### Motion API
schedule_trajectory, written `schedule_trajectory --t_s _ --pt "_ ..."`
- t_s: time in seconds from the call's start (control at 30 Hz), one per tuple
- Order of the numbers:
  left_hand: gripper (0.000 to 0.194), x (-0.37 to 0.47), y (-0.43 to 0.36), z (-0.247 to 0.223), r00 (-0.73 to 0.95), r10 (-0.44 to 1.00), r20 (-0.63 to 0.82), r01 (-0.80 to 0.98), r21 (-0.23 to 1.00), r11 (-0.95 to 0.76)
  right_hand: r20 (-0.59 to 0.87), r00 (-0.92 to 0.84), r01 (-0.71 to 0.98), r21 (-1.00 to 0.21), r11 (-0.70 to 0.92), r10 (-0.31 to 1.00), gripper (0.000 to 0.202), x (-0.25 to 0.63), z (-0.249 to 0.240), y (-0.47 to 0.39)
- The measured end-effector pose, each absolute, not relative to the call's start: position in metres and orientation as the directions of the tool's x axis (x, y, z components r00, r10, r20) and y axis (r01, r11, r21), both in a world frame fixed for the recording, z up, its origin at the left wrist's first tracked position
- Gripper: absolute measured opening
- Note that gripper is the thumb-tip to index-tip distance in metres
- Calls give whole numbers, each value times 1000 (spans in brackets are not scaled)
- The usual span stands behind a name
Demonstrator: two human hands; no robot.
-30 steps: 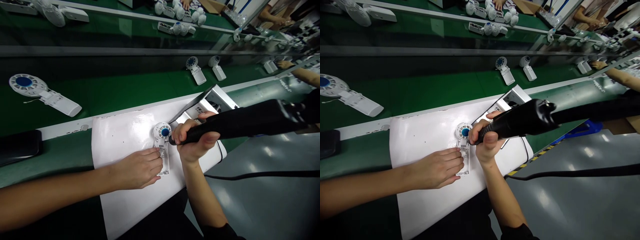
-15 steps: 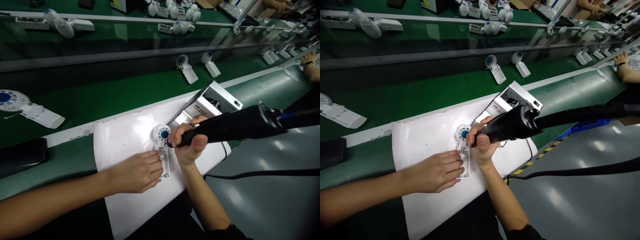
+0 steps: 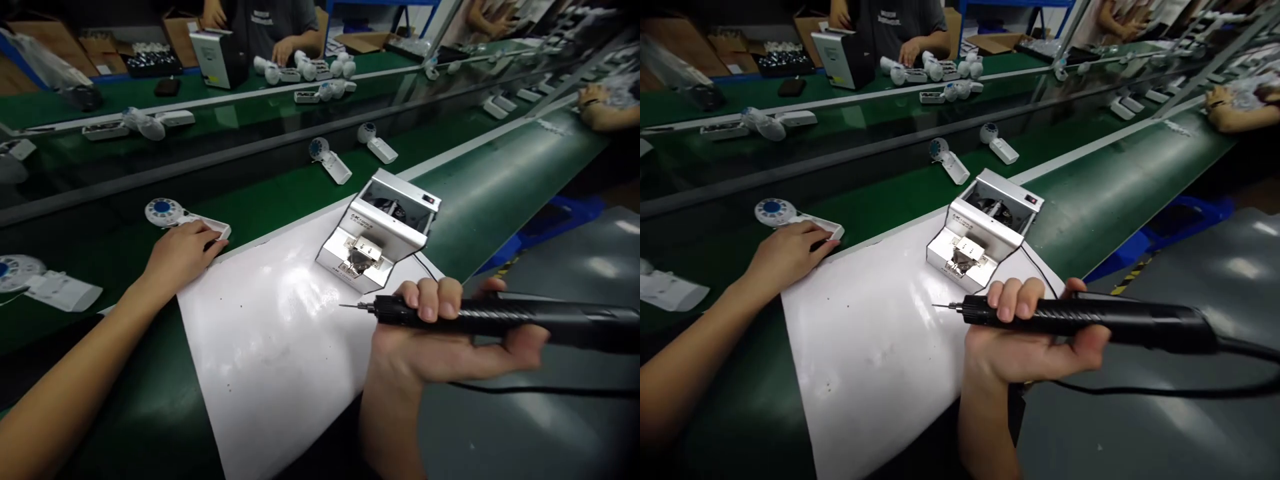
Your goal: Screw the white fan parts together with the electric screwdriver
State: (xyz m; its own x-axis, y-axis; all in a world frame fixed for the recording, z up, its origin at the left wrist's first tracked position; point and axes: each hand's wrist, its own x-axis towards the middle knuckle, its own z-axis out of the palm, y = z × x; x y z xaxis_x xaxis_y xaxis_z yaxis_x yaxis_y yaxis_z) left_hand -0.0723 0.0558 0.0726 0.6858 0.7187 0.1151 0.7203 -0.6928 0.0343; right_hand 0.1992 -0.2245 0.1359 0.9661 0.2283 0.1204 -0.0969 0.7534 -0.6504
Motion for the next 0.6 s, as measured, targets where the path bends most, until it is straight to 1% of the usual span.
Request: schedule_trajectory --t_s 0.03,0.1,0.13,0.17,0.2,0.23,0.27,0.3,0.33,0.37,0.4,0.47,0.6 --pt "51 -74 55 79 680 721 133 726 21 -688 114 958 -136 -627 767 263 39 202 130 -227" --pt "49 -70 38 94 680 693 242 707 34 -706 168 903 -241 -566 789 396 45 209 116 -231" --pt "46 -64 22 102 693 653 305 667 74 -741 228 847 -306 -529 791 480 51 212 109 -233" --pt "42 -56 3 111 720 602 345 594 144 -792 302 777 -372 -489 789 553 59 216 104 -235" --pt "36 -46 -18 119 757 543 363 488 240 -840 376 703 -433 -446 783 604 66 219 99 -237" --pt "31 -34 -40 126 818 464 340 340 365 -867 439 638 -485 -408 773 632 72 221 95 -238" --pt "27 -22 -62 131 875 388 290 203 508 -837 484 587 -526 -381 761 649 76 222 93 -240" --pt "25 -10 -81 134 917 313 248 92 633 -769 509 549 -557 -369 744 663 77 221 92 -240" --pt "24 1 -99 136 949 248 197 25 735 -677 519 521 -580 -367 727 678 78 220 93 -241" --pt "22 11 -112 137 969 196 150 -7 812 -584 519 501 -597 -371 711 692 77 218 94 -242" --pt "20 20 -122 137 982 156 105 -13 865 -502 517 491 -609 -372 700 702 76 216 96 -243" --pt "17 33 -132 136 994 107 14 27 928 -372 516 484 -626 -361 691 707 73 213 100 -245" --pt "22 46 -128 136 992 42 -121 126 978 -166 517 486 -638 -341 691 704 71 212 106 -251"
